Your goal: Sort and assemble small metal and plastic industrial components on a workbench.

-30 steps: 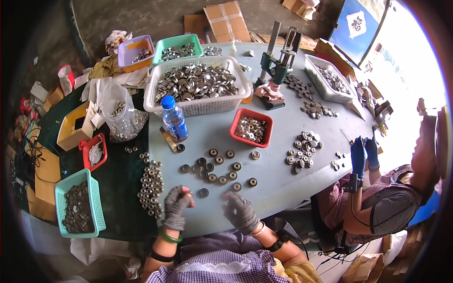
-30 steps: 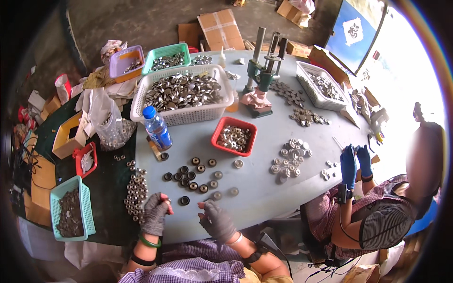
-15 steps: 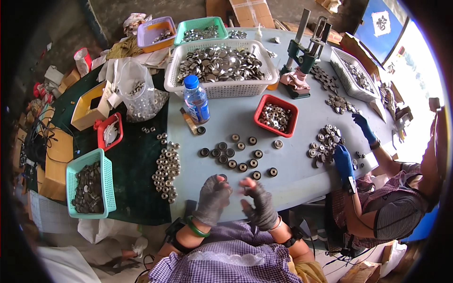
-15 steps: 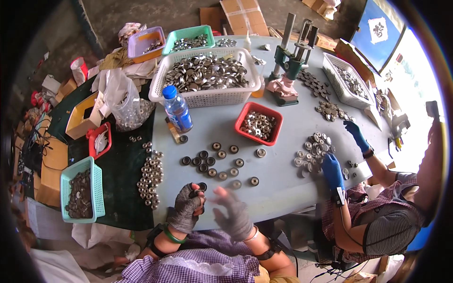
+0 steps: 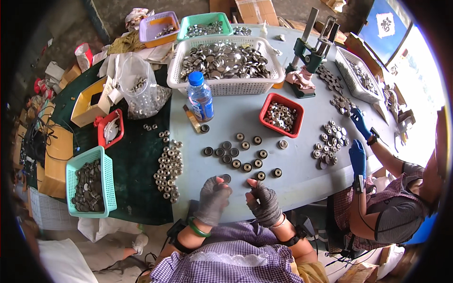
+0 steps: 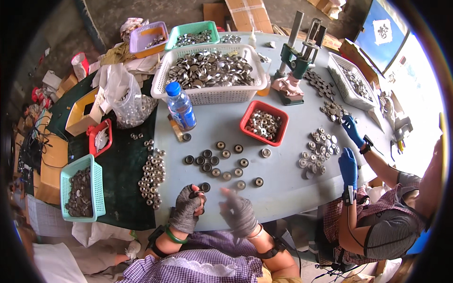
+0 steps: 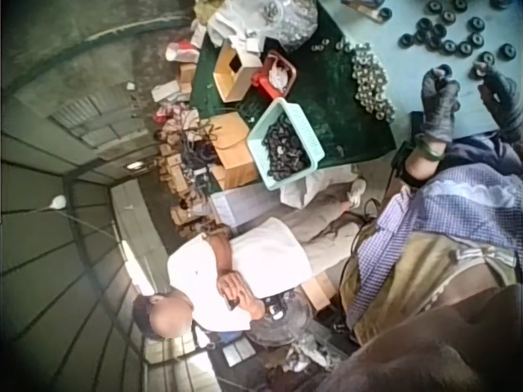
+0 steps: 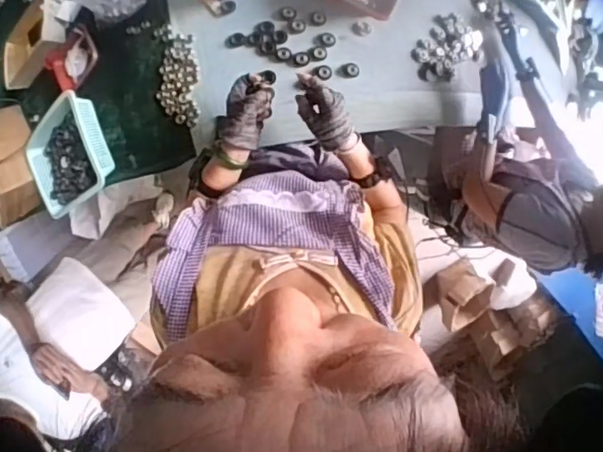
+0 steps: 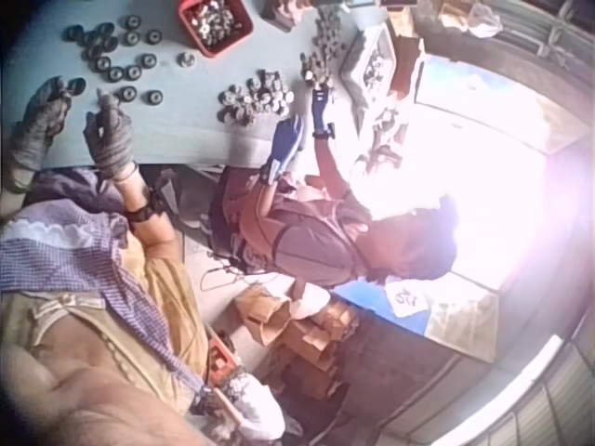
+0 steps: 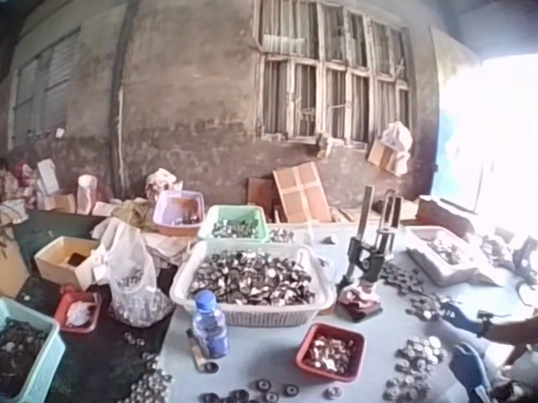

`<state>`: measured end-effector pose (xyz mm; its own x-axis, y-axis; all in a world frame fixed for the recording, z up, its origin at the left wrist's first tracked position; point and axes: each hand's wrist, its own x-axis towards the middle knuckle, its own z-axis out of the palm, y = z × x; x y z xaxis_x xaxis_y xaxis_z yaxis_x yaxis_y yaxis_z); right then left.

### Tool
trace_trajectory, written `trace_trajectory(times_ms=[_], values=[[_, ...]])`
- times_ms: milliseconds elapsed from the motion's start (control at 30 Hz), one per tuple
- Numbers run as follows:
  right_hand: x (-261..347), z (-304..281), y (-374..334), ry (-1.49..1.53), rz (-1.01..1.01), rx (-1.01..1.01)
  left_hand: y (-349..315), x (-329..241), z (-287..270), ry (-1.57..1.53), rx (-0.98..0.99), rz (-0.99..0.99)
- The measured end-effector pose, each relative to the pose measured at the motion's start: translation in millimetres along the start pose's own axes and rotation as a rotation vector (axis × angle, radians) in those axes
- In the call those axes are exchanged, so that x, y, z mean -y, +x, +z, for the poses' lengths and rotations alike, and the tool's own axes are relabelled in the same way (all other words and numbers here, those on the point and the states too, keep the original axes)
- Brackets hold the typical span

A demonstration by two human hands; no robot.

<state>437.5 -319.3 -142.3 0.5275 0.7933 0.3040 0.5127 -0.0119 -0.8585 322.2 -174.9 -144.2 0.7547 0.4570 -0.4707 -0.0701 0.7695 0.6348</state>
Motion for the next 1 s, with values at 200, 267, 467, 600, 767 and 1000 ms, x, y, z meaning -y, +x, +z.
trace_trajectory(times_ms=[200, 267, 467, 600, 767, 1000], values=[[25, 17, 19, -0.158, -0.072, 0.103, -5, 12, 0, 0.378, -0.117, 0.069], [15, 30, 14, -0.224, -0.104, 0.192, 0, 29, -15, 0.323, -0.09, 0.133], [-16, 45, 16, -0.367, -0.102, 0.301, 1, 41, -45, 0.578, -0.143, 0.123], [-21, 41, 48, -0.357, -0.068, 0.273, -7, 32, -50, 0.322, -0.185, 0.202], [-32, 56, 64, -0.47, -0.078, 0.32, -12, 33, -76, 0.793, -0.263, 0.405], [-38, 69, 71, -0.596, 0.044, 0.46, -27, 10, -91, 1.003, -0.256, 0.742]])
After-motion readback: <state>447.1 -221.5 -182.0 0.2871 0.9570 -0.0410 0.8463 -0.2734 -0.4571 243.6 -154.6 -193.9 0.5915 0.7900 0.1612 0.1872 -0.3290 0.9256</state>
